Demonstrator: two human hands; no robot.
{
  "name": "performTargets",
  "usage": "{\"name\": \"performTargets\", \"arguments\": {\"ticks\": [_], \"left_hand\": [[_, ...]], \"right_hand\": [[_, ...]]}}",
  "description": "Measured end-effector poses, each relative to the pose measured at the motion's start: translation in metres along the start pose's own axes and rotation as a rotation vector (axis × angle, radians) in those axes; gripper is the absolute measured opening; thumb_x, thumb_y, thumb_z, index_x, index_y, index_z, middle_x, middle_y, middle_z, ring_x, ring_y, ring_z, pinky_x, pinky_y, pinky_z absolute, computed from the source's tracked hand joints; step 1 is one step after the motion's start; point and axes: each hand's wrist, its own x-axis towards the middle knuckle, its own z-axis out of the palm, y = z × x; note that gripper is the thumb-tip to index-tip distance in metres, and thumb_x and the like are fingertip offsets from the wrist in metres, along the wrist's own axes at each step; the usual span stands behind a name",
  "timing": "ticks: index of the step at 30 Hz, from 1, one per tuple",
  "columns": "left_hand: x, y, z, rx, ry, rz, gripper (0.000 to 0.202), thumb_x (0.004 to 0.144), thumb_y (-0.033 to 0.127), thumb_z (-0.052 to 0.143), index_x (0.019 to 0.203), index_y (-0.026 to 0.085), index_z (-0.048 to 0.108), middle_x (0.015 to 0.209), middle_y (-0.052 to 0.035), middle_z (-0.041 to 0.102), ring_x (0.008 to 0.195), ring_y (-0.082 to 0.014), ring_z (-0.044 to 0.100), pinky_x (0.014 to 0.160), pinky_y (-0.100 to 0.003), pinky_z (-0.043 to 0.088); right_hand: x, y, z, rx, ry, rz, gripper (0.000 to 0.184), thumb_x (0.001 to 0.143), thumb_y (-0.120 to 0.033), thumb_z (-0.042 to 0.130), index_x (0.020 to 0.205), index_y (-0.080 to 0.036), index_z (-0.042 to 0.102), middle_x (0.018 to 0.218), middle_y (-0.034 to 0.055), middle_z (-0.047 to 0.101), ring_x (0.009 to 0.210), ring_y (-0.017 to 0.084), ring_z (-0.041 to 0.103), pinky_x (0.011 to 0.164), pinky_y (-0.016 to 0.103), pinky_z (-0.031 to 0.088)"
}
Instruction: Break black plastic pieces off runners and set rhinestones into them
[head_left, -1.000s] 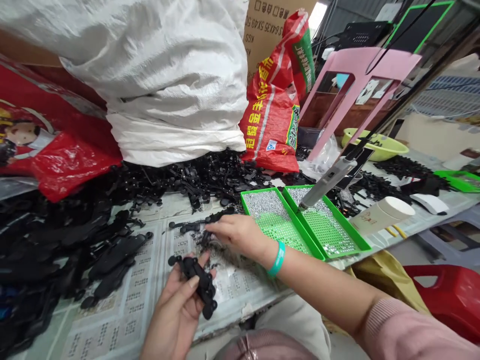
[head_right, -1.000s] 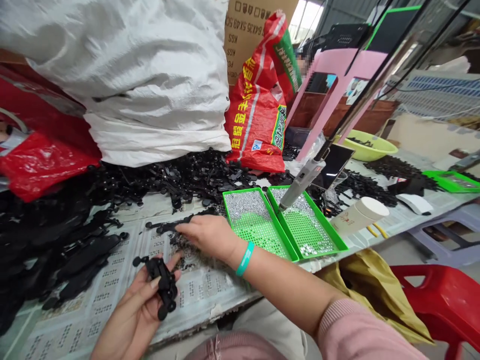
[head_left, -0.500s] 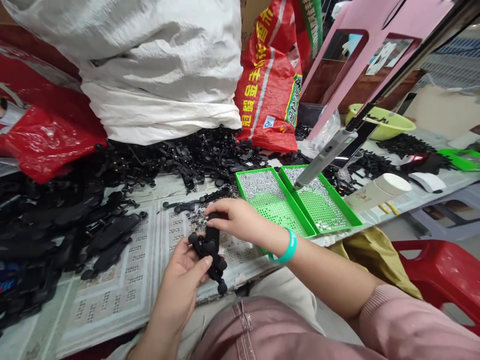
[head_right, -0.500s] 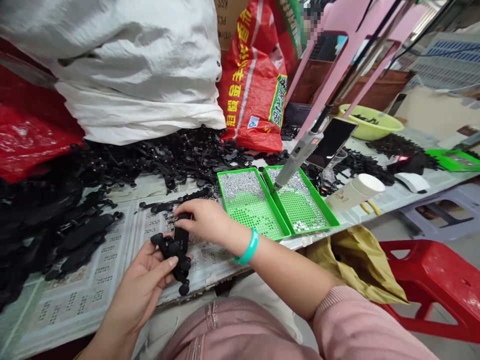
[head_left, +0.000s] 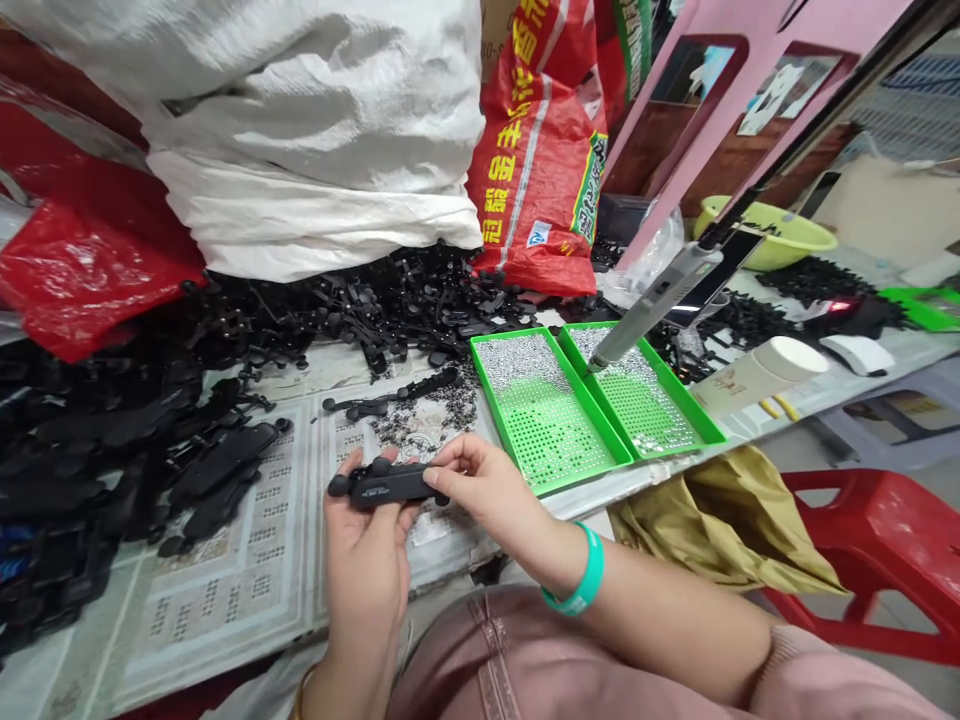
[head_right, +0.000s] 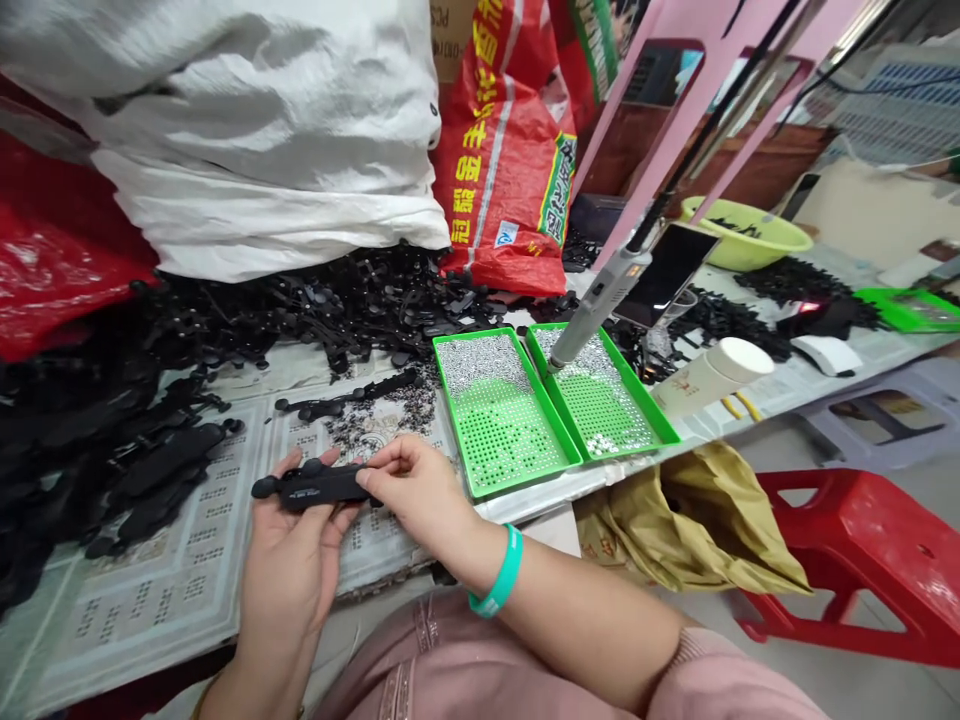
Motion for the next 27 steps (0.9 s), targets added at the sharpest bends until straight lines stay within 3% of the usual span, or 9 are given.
{"name": "performTargets", "arguments": {"ticks": [5,10,19,23,27], "left_hand": [[-0.004,-0.003,-0.004,-0.069,-0.080,0.016,0.045,0.068,0.013,0.068,0.107,0.030,0.055,0.104,-0.0010,0.065,0.108,-0.0190,0.058,0.089,-0.038,0.050],[-0.003,-0.005,-0.005,-0.077,-0.029,0.054,0.030,0.072,0.021,0.069,0.099,0.028,0.057,0.100,-0.0005,0.064,0.100,-0.0181,0.060,0.084,-0.039,0.052],[-0.007,-0.013,-0.003,-0.049,-0.025,0.093,0.030,0.073,0.020,0.068,0.100,0.027,0.056,0.103,-0.0015,0.063,0.100,-0.0178,0.059,0.083,-0.037,0.052],[-0.007,-0.016,-0.003,-0.075,-0.032,0.105,0.026,0.075,0.019,0.066,0.097,0.027,0.056,0.102,-0.0014,0.063,0.101,-0.0174,0.059,0.084,-0.036,0.052],[-0.007,-0.018,-0.004,-0.091,-0.041,0.107,0.024,0.075,0.018,0.066,0.095,0.027,0.057,0.101,-0.0007,0.063,0.100,-0.0175,0.060,0.086,-0.038,0.051]], "right_hand": [[0.001,0.002,0.002,0.027,0.039,0.001,0.013,0.066,-0.016,0.068,0.070,-0.016,0.056,0.067,-0.0045,0.057,0.064,0.009,0.053,0.065,0.024,0.042],[-0.002,0.006,0.002,-0.022,0.028,-0.035,0.013,0.065,-0.018,0.069,0.070,-0.016,0.057,0.068,-0.0036,0.059,0.065,0.010,0.053,0.066,0.025,0.043],[-0.003,0.013,-0.003,-0.043,0.042,-0.056,0.013,0.065,-0.020,0.070,0.070,-0.016,0.058,0.069,-0.0026,0.060,0.066,0.011,0.054,0.069,0.026,0.044],[-0.005,0.014,-0.004,-0.156,0.077,-0.109,0.011,0.066,-0.021,0.070,0.071,-0.017,0.060,0.072,-0.0014,0.062,0.072,0.013,0.056,0.072,0.027,0.044],[-0.003,0.014,-0.007,-0.160,0.045,-0.067,0.012,0.066,-0.021,0.070,0.070,-0.017,0.060,0.069,-0.0023,0.061,0.067,0.012,0.055,0.068,0.026,0.044]]}}
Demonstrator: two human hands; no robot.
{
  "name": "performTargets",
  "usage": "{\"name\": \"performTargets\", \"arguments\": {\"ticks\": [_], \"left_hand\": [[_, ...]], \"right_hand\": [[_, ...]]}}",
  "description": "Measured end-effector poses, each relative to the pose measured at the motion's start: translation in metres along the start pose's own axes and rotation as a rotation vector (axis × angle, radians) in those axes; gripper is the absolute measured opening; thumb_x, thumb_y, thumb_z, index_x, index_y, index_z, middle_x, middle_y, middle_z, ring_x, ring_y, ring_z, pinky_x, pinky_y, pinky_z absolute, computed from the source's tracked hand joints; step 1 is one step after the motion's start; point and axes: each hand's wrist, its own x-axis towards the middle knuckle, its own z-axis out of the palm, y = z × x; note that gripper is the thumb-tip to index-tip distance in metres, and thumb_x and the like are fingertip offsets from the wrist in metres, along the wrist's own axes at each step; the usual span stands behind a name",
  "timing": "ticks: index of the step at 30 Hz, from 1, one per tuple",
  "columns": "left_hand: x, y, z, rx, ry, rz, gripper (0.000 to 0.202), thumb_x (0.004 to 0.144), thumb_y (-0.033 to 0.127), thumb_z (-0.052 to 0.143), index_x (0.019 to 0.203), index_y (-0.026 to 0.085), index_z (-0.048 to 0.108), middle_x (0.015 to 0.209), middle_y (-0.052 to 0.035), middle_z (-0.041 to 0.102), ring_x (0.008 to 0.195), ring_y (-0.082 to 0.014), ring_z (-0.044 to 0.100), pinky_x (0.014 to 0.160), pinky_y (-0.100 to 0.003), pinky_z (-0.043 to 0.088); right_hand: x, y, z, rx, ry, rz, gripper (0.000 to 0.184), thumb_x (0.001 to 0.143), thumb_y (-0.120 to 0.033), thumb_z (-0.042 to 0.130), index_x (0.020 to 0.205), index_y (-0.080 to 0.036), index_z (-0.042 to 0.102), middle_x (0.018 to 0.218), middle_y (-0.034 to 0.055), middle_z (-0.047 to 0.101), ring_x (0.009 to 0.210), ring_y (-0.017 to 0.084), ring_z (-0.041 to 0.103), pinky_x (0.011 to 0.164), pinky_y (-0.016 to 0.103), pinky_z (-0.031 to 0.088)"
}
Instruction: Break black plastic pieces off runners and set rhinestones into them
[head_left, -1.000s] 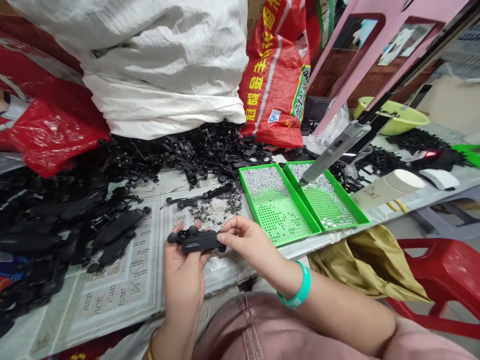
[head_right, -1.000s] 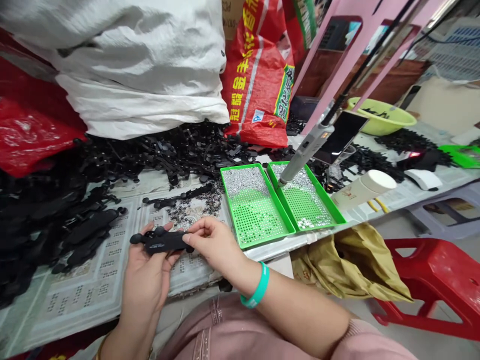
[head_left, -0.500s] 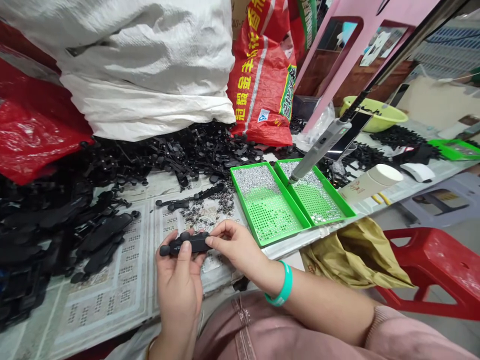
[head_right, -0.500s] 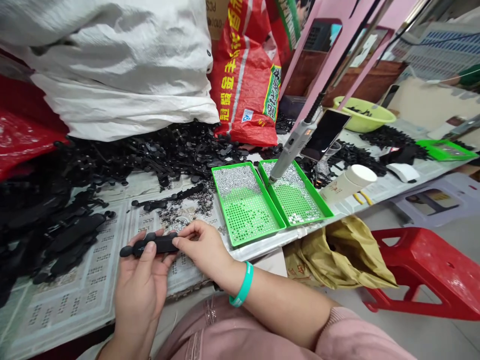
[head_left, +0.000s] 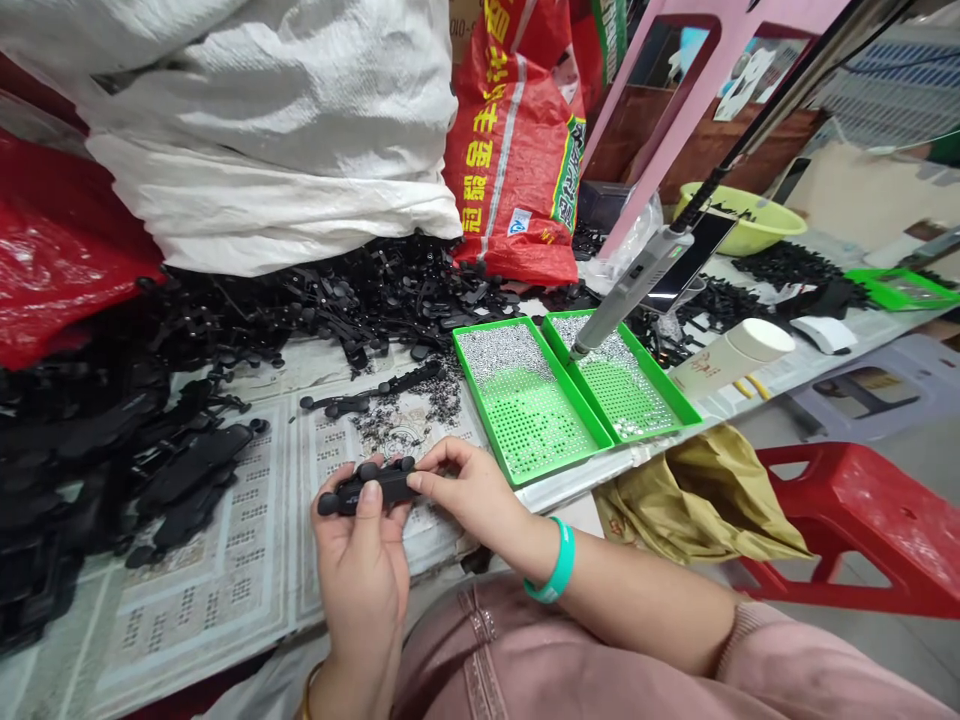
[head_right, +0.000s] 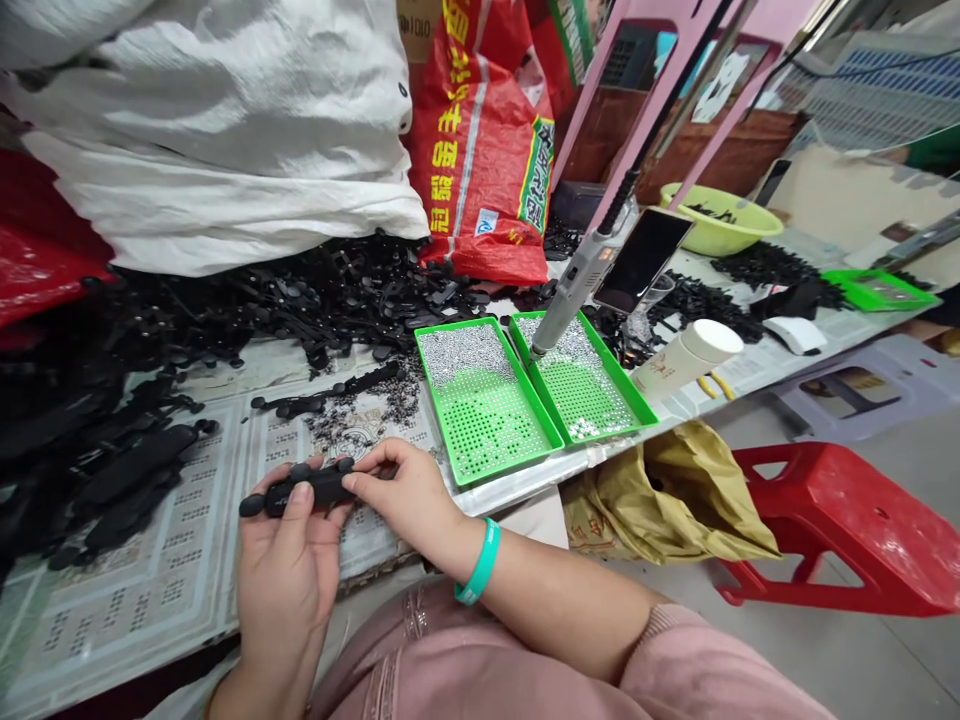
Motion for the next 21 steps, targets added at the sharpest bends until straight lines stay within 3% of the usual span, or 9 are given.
{"name": "performTargets", "arguments": {"ticks": [5,11,17,21], "left_hand": [[-0.002,-0.003,0.001,-0.023,-0.036,-0.010,0.020,0.077,0.019,0.064,0.093,0.027,0.057,0.100,0.0007,0.063,0.098,-0.0193,0.062,0.087,-0.043,0.050],[-0.002,-0.003,0.006,-0.057,-0.042,0.010,0.017,0.078,0.020,0.064,0.093,0.026,0.059,0.101,-0.0003,0.066,0.101,-0.0193,0.061,0.089,-0.040,0.049],[-0.009,0.001,0.006,0.026,-0.017,0.025,0.026,0.080,0.027,0.062,0.106,0.025,0.062,0.112,-0.0044,0.064,0.107,-0.0206,0.059,0.095,-0.038,0.045],[-0.014,0.000,0.003,0.082,0.040,0.045,0.026,0.079,0.027,0.064,0.105,0.025,0.064,0.114,-0.0028,0.064,0.106,-0.0172,0.060,0.091,-0.028,0.047]], "right_hand": [[0.002,0.005,-0.002,-0.124,0.013,-0.077,0.009,0.068,-0.020,0.068,0.073,-0.017,0.061,0.073,-0.0009,0.062,0.070,0.012,0.056,0.069,0.027,0.045],[-0.002,0.010,0.000,-0.088,-0.004,-0.054,0.026,0.069,-0.026,0.069,0.093,-0.018,0.063,0.083,0.0008,0.063,0.076,0.013,0.058,0.072,0.027,0.047],[-0.001,0.010,0.006,0.431,-0.003,0.173,0.035,0.066,-0.039,0.073,0.090,-0.017,0.062,0.071,-0.0015,0.064,0.055,0.007,0.057,0.060,0.022,0.049],[-0.003,0.004,0.012,0.620,-0.007,0.171,0.035,0.065,-0.039,0.075,0.087,-0.014,0.062,0.066,-0.0018,0.063,0.053,0.006,0.057,0.057,0.019,0.050]]}}
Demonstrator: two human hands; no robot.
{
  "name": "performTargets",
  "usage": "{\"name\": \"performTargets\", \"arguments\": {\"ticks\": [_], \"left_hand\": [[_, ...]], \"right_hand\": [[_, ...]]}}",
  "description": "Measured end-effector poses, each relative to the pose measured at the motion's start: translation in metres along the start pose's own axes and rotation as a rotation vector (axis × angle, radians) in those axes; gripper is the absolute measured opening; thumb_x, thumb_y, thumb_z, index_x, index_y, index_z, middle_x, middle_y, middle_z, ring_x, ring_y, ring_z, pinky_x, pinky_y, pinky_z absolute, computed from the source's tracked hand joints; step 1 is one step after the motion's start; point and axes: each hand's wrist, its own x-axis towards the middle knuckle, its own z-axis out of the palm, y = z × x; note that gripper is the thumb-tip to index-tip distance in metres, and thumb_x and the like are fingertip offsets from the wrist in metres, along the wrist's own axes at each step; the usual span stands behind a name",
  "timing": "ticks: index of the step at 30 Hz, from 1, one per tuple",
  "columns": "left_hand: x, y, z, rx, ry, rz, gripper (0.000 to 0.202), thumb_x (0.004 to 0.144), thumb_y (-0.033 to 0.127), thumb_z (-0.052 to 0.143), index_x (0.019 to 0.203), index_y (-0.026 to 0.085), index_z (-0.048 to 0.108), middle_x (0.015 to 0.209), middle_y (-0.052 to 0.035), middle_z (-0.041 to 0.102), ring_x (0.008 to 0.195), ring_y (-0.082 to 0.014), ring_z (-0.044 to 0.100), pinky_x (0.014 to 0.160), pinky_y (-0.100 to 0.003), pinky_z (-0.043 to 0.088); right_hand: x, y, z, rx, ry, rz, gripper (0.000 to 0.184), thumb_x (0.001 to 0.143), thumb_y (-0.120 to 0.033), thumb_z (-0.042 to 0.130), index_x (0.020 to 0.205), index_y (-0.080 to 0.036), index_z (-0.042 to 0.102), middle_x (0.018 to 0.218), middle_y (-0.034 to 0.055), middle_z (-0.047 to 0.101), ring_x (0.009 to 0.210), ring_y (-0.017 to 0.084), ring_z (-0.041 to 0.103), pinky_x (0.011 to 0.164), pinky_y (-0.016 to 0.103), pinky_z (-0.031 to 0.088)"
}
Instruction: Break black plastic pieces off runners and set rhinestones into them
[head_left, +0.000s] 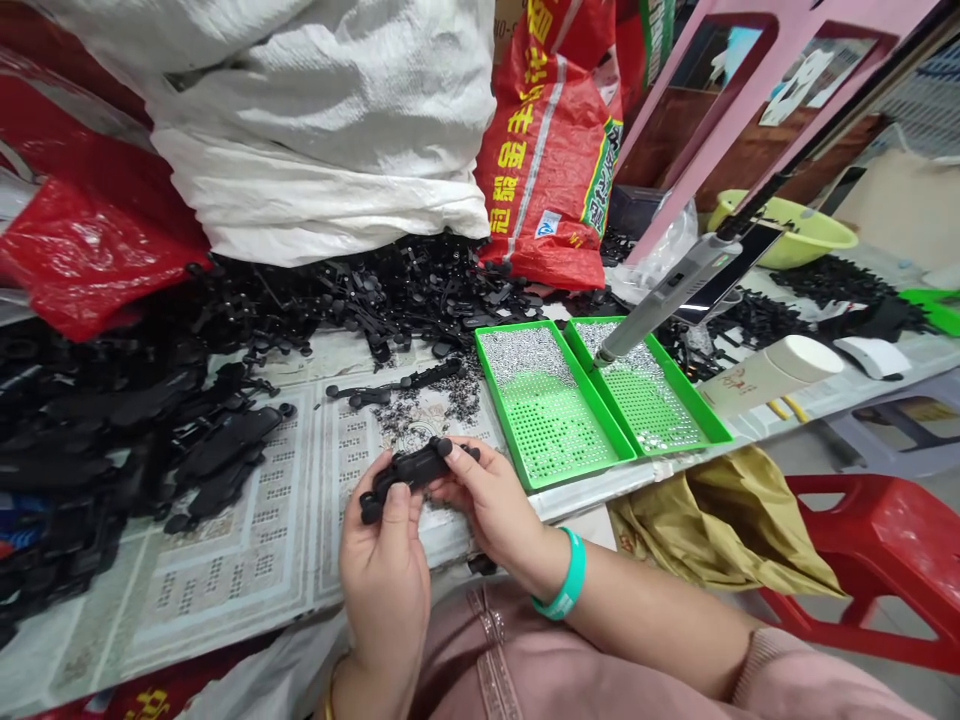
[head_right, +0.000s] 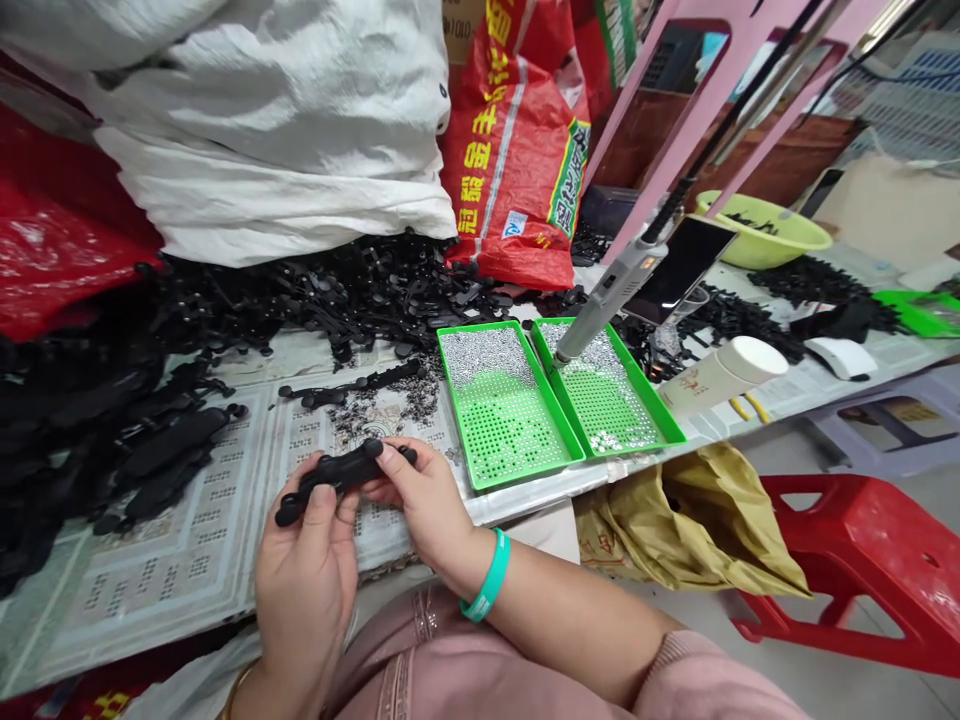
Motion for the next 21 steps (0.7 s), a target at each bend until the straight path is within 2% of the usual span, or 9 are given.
{"name": "performTargets", "arguments": {"ticks": [3,6,8,10,12,15,17,19,21], "left_hand": [[-0.003,-0.001,-0.001,0.013,0.013,0.009,0.026,0.078,0.028,0.065,0.104,0.026,0.065,0.111,-0.0024,0.066,0.101,-0.0153,0.061,0.085,-0.024,0.049],[-0.002,-0.002,0.001,-0.023,0.028,0.003,0.026,0.077,0.028,0.066,0.103,0.025,0.065,0.109,-0.0036,0.066,0.099,-0.0159,0.062,0.082,-0.025,0.050],[0.003,0.000,0.001,-0.092,0.030,-0.029,0.024,0.076,0.026,0.067,0.099,0.022,0.067,0.106,-0.0040,0.067,0.097,-0.0167,0.063,0.083,-0.027,0.051],[0.011,0.003,0.001,-0.174,0.049,-0.095,0.021,0.073,0.021,0.069,0.094,0.020,0.067,0.098,-0.0031,0.068,0.089,-0.0155,0.065,0.079,-0.027,0.053],[0.020,0.009,0.000,-0.208,0.070,-0.227,0.016,0.073,0.019,0.067,0.089,0.018,0.067,0.086,-0.0022,0.069,0.075,-0.0130,0.065,0.068,-0.023,0.054],[0.028,0.021,-0.003,-0.194,0.078,-0.462,0.005,0.079,0.016,0.060,0.082,0.015,0.064,0.074,-0.0021,0.067,0.061,-0.0105,0.063,0.054,-0.019,0.052],[0.027,0.026,-0.004,-0.198,0.052,-0.581,0.009,0.081,0.011,0.054,0.080,0.014,0.063,0.073,-0.0033,0.067,0.059,-0.0105,0.062,0.052,-0.019,0.052],[0.022,0.028,-0.003,-0.208,0.022,-0.673,0.016,0.080,0.005,0.049,0.080,0.014,0.062,0.072,-0.0041,0.066,0.057,-0.0104,0.062,0.051,-0.018,0.052],[0.017,0.027,-0.002,-0.206,-0.030,-0.747,0.019,0.081,0.005,0.046,0.079,0.014,0.063,0.071,-0.0048,0.065,0.055,-0.0098,0.061,0.049,-0.017,0.051]], "right_hand": [[-0.001,0.000,0.004,0.069,0.003,-0.006,0.034,0.063,-0.037,0.077,0.083,-0.014,0.062,0.065,-0.0020,0.062,0.052,0.006,0.056,0.054,0.019,0.050],[-0.001,0.004,0.003,0.033,0.014,-0.023,0.031,0.066,-0.038,0.075,0.083,-0.016,0.061,0.066,-0.0024,0.061,0.051,0.007,0.055,0.053,0.020,0.050],[-0.002,0.006,0.000,-0.098,0.019,-0.083,0.028,0.071,-0.038,0.071,0.086,-0.017,0.061,0.072,-0.0015,0.062,0.055,0.007,0.056,0.057,0.022,0.051],[-0.004,0.006,-0.005,-0.333,0.004,-0.228,0.025,0.074,-0.036,0.068,0.090,-0.019,0.062,0.080,0.0004,0.062,0.065,0.010,0.058,0.065,0.024,0.052],[-0.008,0.000,-0.010,-0.592,-0.150,-0.405,0.031,0.071,-0.033,0.071,0.097,-0.020,0.062,0.089,0.0024,0.062,0.077,0.013,0.060,0.072,0.027,0.052],[-0.009,-0.021,-0.015,-0.835,-0.488,-0.615,0.036,0.074,-0.032,0.070,0.107,-0.020,0.061,0.095,0.0049,0.063,0.087,0.016,0.060,0.082,0.032,0.051],[-0.003,-0.039,-0.017,-0.949,-0.532,-0.710,0.029,0.085,-0.029,0.057,0.113,-0.021,0.058,0.107,0.0075,0.061,0.103,0.017,0.056,0.094,0.037,0.045],[0.004,-0.053,-0.018,-1.063,-0.599,-0.680,0.032,0.090,-0.025,0.051,0.121,-0.020,0.054,0.123,0.0103,0.053,0.119,0.017,0.048,0.104,0.040,0.037],[0.012,-0.061,-0.018,-1.114,-0.737,-0.583,0.030,0.089,-0.024,0.052,0.119,-0.017,0.054,0.130,0.0121,0.048,0.124,0.017,0.044,0.106,0.039,0.035]]}}
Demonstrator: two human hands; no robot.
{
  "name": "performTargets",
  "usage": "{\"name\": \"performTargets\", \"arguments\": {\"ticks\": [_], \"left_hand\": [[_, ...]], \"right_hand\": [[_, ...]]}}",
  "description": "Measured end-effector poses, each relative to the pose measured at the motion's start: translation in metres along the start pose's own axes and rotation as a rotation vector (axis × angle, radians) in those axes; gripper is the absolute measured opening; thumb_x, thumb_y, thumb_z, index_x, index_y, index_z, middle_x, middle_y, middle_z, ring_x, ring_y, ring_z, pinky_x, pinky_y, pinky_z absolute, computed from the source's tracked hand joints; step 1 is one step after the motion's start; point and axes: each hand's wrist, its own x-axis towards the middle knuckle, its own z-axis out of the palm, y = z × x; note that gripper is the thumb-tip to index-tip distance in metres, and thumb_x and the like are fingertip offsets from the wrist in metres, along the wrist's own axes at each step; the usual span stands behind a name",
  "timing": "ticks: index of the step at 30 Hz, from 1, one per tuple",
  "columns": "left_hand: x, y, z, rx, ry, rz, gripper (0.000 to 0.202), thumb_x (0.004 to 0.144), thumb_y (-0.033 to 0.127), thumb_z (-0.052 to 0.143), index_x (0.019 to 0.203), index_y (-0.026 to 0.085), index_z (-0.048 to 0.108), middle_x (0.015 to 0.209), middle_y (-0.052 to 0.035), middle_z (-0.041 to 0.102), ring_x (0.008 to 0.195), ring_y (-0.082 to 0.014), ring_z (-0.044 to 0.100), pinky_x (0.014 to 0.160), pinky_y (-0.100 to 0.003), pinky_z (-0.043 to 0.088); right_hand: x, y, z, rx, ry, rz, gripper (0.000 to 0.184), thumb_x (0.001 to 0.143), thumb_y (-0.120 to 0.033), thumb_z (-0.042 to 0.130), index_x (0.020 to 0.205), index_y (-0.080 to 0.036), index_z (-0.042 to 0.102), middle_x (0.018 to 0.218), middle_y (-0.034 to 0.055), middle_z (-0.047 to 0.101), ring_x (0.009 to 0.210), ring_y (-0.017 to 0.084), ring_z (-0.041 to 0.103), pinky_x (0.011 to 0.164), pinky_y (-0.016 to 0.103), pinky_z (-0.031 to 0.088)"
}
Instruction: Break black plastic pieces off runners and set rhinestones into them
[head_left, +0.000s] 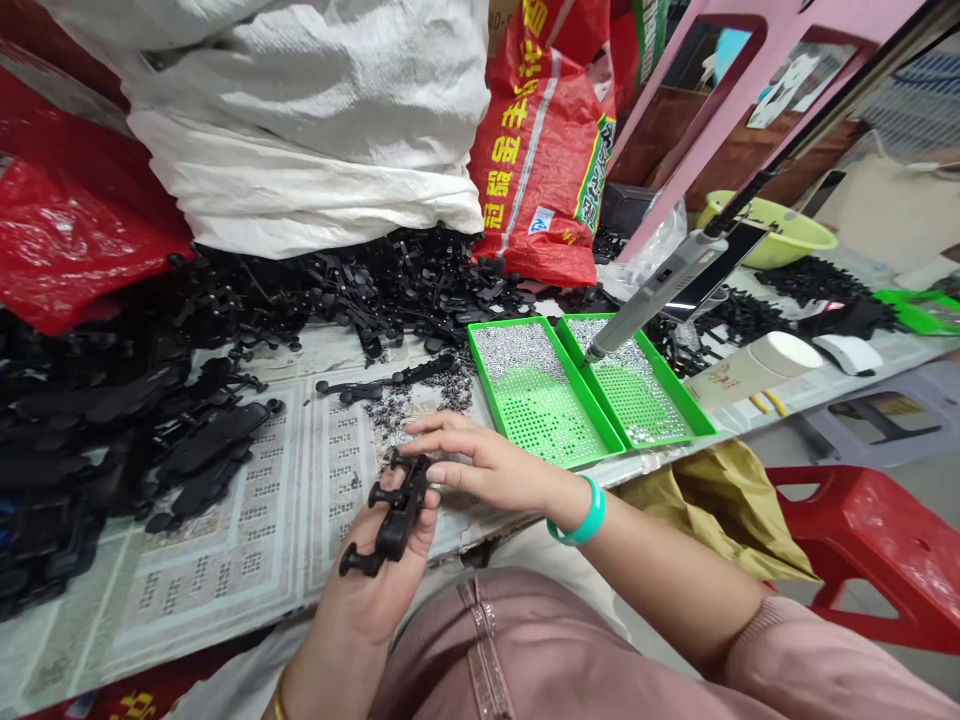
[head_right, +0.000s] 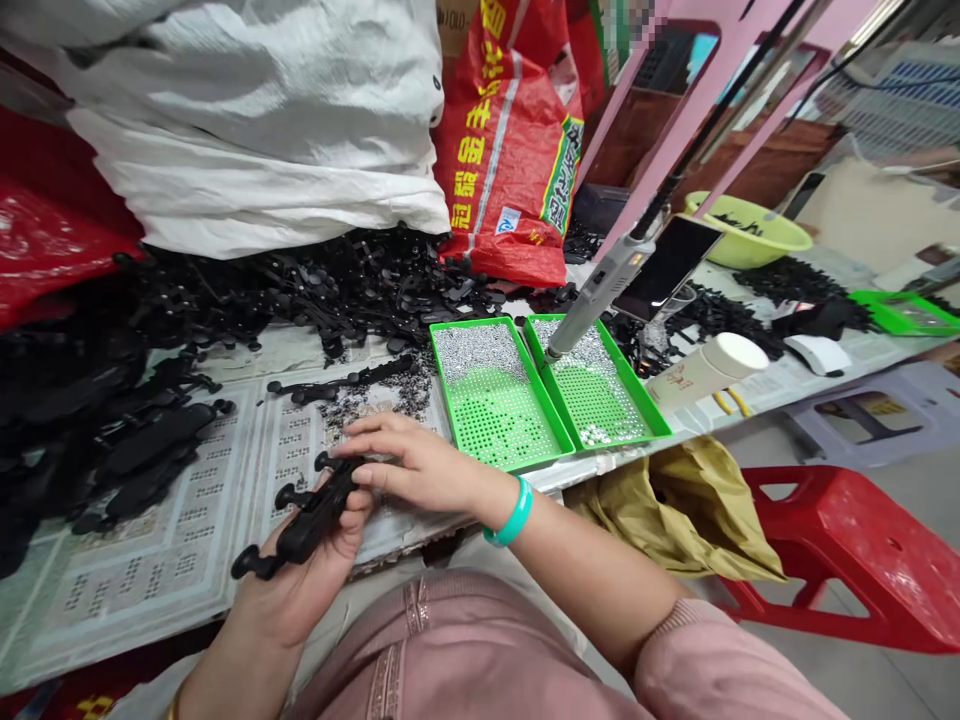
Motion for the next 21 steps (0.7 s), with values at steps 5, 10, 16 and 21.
{"name": "performTargets", "arguments": {"ticks": [5,10,16,21], "left_hand": [[0.004,-0.003,-0.010,0.185,-0.086,0.078,0.012,0.080,0.018,0.054,0.082,0.015,0.066,0.076,-0.0062,0.066,0.063,-0.0134,0.062,0.055,-0.024,0.055],[0.009,0.015,-0.042,0.610,0.018,0.701,0.029,0.077,0.042,0.061,0.098,0.021,0.064,0.105,-0.0043,0.064,0.101,-0.0199,0.058,0.091,-0.036,0.047],[0.007,0.024,-0.052,1.231,-0.037,0.827,0.024,0.076,0.039,0.063,0.092,0.023,0.061,0.100,-0.0026,0.060,0.094,-0.0186,0.056,0.087,-0.030,0.043],[0.003,0.019,-0.045,1.302,-0.108,1.009,0.009,0.082,0.030,0.057,0.088,0.024,0.060,0.094,0.0005,0.058,0.089,-0.0138,0.054,0.079,-0.023,0.041]], "right_hand": [[0.001,0.006,-0.004,-0.016,-0.011,-0.107,0.019,0.088,-0.032,0.054,0.095,-0.015,0.057,0.103,0.0082,0.061,0.111,0.017,0.052,0.100,0.036,0.040],[-0.006,0.005,-0.004,-0.395,0.130,-0.050,0.028,0.084,-0.045,0.056,0.090,-0.017,0.059,0.091,0.0054,0.063,0.103,0.021,0.053,0.100,0.043,0.032],[-0.011,0.005,0.000,-0.388,0.193,-0.046,0.029,0.084,-0.047,0.056,0.088,-0.019,0.060,0.090,0.0033,0.065,0.098,0.018,0.055,0.099,0.040,0.031],[-0.015,0.011,-0.002,-0.310,0.206,-0.076,0.024,0.084,-0.043,0.059,0.088,-0.019,0.060,0.091,0.0030,0.066,0.098,0.018,0.055,0.094,0.038,0.036]]}}
